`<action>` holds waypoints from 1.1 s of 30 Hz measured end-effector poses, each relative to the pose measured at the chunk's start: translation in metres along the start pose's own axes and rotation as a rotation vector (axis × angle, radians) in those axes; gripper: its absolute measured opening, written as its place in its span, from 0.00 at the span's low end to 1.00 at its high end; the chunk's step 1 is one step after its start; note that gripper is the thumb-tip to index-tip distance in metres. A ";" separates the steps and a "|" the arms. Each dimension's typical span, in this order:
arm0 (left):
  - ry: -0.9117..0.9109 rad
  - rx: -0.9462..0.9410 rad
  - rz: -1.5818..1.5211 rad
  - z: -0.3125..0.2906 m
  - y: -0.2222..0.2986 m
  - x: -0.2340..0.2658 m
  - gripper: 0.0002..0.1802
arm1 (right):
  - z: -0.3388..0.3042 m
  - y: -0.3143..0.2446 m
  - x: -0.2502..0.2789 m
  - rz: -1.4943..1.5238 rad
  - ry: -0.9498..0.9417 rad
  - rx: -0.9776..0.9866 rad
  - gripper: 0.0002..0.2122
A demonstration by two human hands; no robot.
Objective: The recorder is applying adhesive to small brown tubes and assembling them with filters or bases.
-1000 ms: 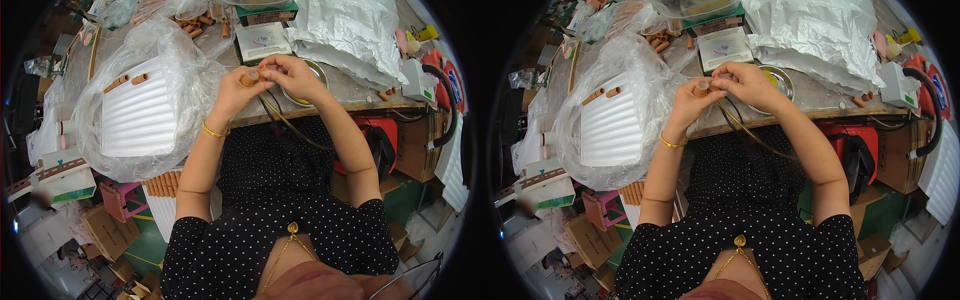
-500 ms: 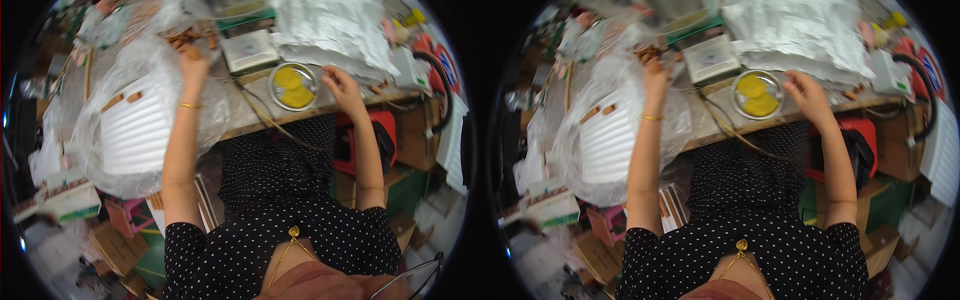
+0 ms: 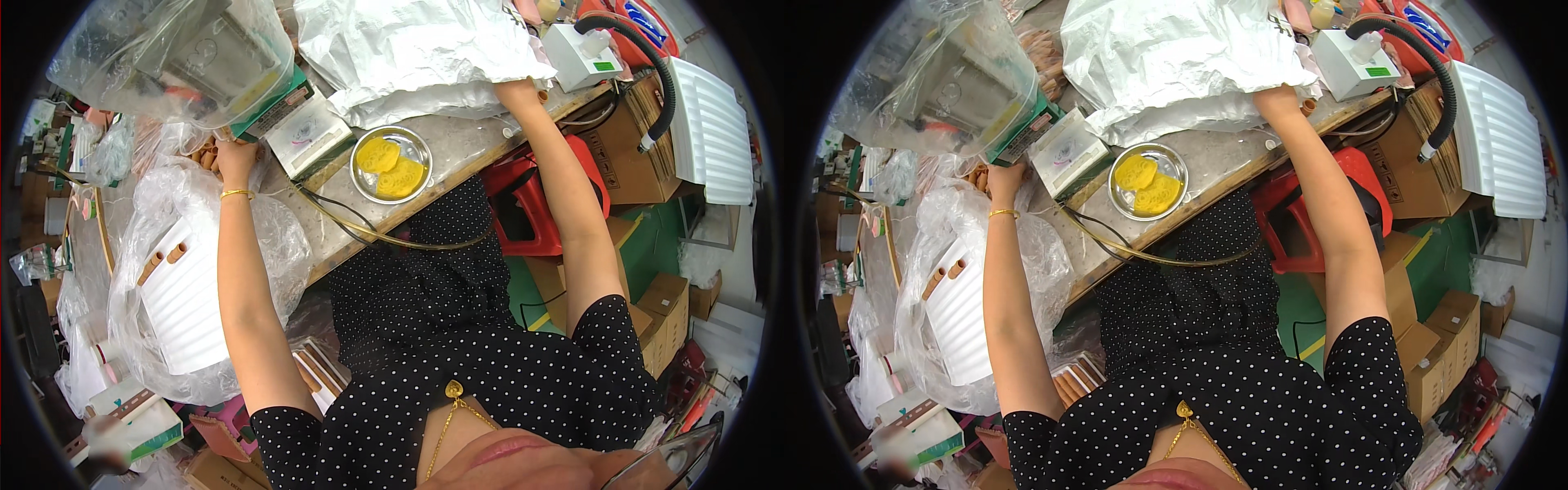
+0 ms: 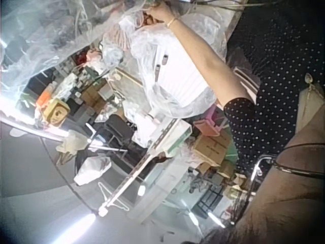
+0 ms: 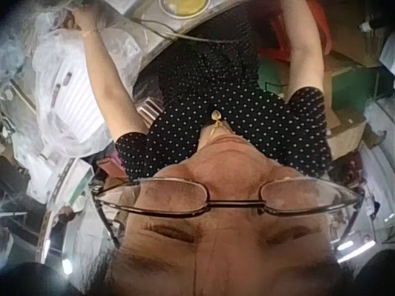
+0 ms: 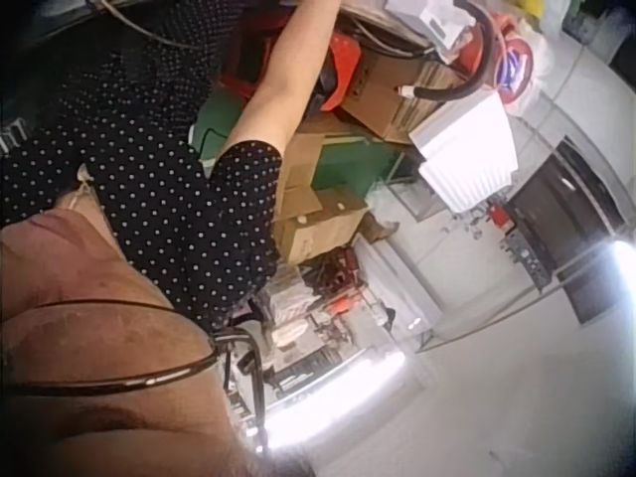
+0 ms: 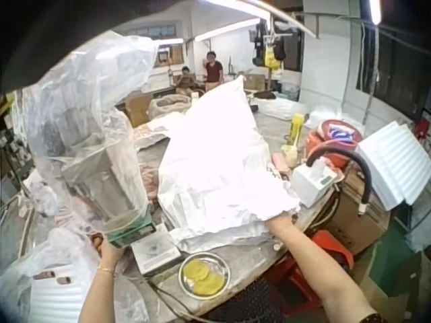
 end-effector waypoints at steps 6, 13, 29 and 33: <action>-0.293 0.329 -0.563 -0.034 -0.011 -0.015 0.19 | 0.016 -0.017 0.020 -0.106 0.076 -0.072 0.19; 0.062 0.184 -1.222 -0.089 0.008 0.030 0.13 | 0.015 -0.008 0.027 -0.072 0.123 -0.012 0.23; 0.070 0.270 -1.810 -0.213 0.068 -0.013 0.12 | -0.038 -0.103 0.057 1.070 -0.191 -0.080 0.06; 0.020 0.270 -1.927 -0.212 0.091 -0.041 0.12 | -0.040 -0.221 0.080 0.996 -0.318 0.292 0.04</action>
Point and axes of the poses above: each hand's wrist, its own z-axis towards the middle knuckle, its own x-axis out of the back of the hand, y = z × x, the point moved 10 cm from there along z, towards the middle knuckle, and after that the axes turned 12 degrees about -y, right-handed, at the moved point
